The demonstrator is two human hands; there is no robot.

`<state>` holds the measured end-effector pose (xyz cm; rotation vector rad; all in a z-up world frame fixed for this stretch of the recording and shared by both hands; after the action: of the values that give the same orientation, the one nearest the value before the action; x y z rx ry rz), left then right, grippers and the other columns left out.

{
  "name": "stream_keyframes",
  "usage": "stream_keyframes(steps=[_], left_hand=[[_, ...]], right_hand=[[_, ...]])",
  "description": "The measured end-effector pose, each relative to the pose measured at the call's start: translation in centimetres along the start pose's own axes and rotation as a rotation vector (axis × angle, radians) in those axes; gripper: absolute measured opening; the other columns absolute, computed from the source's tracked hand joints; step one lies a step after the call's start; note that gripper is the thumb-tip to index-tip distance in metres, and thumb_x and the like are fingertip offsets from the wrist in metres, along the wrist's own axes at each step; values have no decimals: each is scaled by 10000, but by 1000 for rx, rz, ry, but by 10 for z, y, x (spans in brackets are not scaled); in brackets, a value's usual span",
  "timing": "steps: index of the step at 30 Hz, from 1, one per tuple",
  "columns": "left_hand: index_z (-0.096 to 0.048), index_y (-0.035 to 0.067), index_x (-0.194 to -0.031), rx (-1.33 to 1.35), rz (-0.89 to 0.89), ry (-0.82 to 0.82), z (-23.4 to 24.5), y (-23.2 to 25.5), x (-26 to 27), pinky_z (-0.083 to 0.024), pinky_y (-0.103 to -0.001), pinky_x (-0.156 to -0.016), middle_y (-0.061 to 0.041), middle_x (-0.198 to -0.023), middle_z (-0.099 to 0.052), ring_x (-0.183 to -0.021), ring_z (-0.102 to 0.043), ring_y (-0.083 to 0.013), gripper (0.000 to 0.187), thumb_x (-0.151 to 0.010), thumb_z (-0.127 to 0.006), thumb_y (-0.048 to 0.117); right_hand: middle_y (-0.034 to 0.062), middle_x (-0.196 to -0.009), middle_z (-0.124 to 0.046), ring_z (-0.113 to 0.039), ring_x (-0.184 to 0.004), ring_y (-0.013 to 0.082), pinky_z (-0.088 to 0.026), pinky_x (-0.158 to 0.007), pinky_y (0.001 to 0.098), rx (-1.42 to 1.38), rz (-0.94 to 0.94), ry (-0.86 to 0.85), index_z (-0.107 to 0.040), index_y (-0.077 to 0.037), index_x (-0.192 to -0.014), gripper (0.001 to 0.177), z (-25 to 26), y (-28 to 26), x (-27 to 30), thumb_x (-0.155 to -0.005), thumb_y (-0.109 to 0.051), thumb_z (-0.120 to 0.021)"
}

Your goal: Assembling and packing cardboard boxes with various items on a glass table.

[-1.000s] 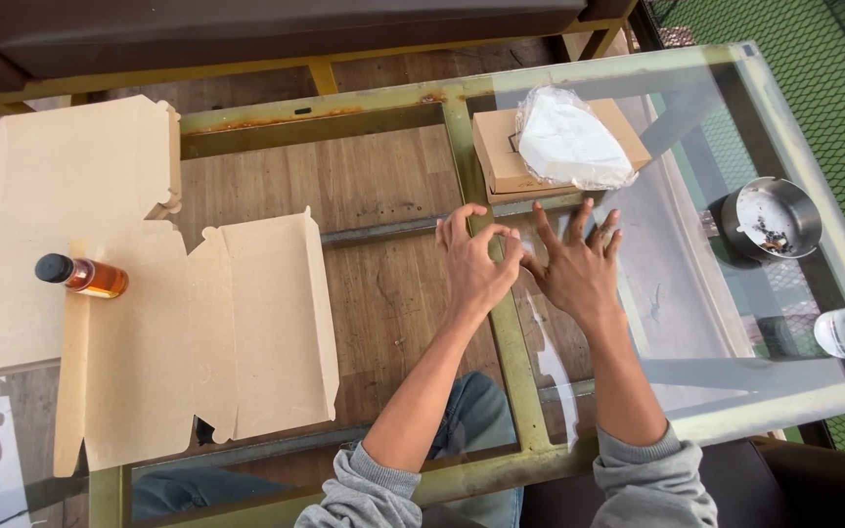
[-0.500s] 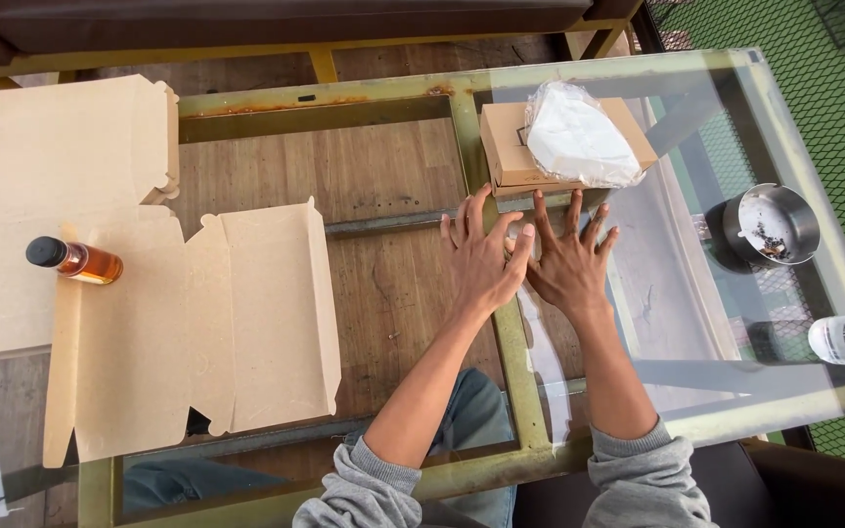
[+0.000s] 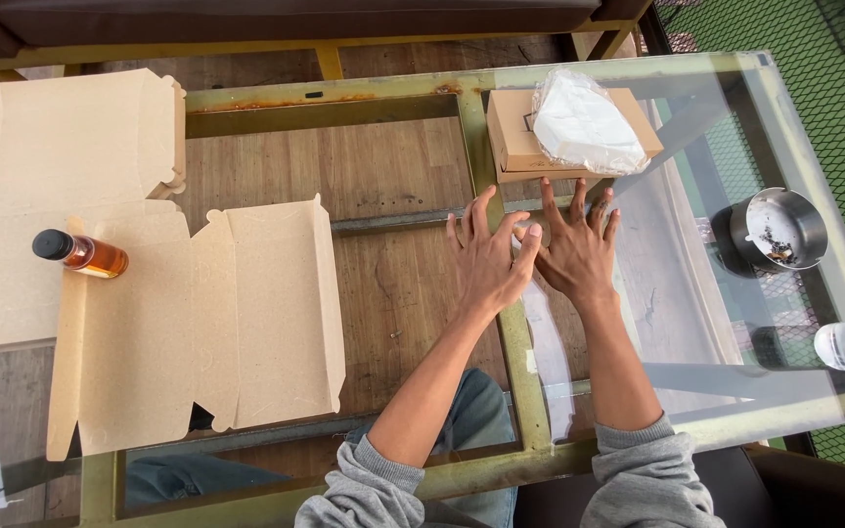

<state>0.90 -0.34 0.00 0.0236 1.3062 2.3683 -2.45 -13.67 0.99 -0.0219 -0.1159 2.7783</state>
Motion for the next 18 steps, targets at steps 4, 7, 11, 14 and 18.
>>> stream_keyframes(steps=[4,7,11,14,18], left_hand=[[-685,169,-1199,29,-13,11,0,1,0,-56,-645,-1210,-124,-1546,-358,-1485,-294,-329,573,-1007,-358,598],[-689,169,-1180,32,-14,13,1,3,2,-50,-641,-1212,-122,-1537,-362,-1481,-298,-330,567,-1004,-359,595],[-694,178,-1157,32,-21,19,3,4,1,-42,-638,-1210,-120,-1533,-371,-1481,-306,-336,538,-1005,-370,581],[-696,191,-1097,47,-23,15,4,4,1,-47,-655,-1204,-119,-1531,-378,-1480,-311,-347,505,-1006,-377,571],[-698,195,-1112,29,-34,27,-2,-1,-2,-64,-655,-1197,-130,-1533,-387,-1454,-352,-357,571,-998,-329,616]], right_hand=[[255,-1660,-308,-160,-1503,587,-201,-1188,696,-7,12,-2,-219,-347,-1672,756,4,6,-4,-966,-598,-325],[247,-1646,-349,-185,-1500,583,-230,-1183,684,10,26,-7,-231,-338,-1673,776,4,11,-8,-956,-610,-347],[237,-1643,-366,-210,-1499,575,-252,-1180,674,34,31,-10,-224,-338,-1676,792,7,10,-12,-952,-630,-359],[223,-1651,-362,-229,-1503,562,-242,-1181,670,54,21,-13,-216,-337,-1676,803,3,10,-16,-951,-646,-367],[218,-1676,-310,-201,-1519,553,-192,-1174,689,52,16,-16,-169,-357,-1680,801,0,7,-15,-953,-633,-363]])
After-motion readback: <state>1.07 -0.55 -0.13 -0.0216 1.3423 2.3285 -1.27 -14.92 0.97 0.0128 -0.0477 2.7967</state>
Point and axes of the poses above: each hand's wrist, its own x-axis away from the middle knuckle, its own z-axis out of the back of the hand, y = z × x, the point moved 1 cm from there along -x, towards the middle knuckle
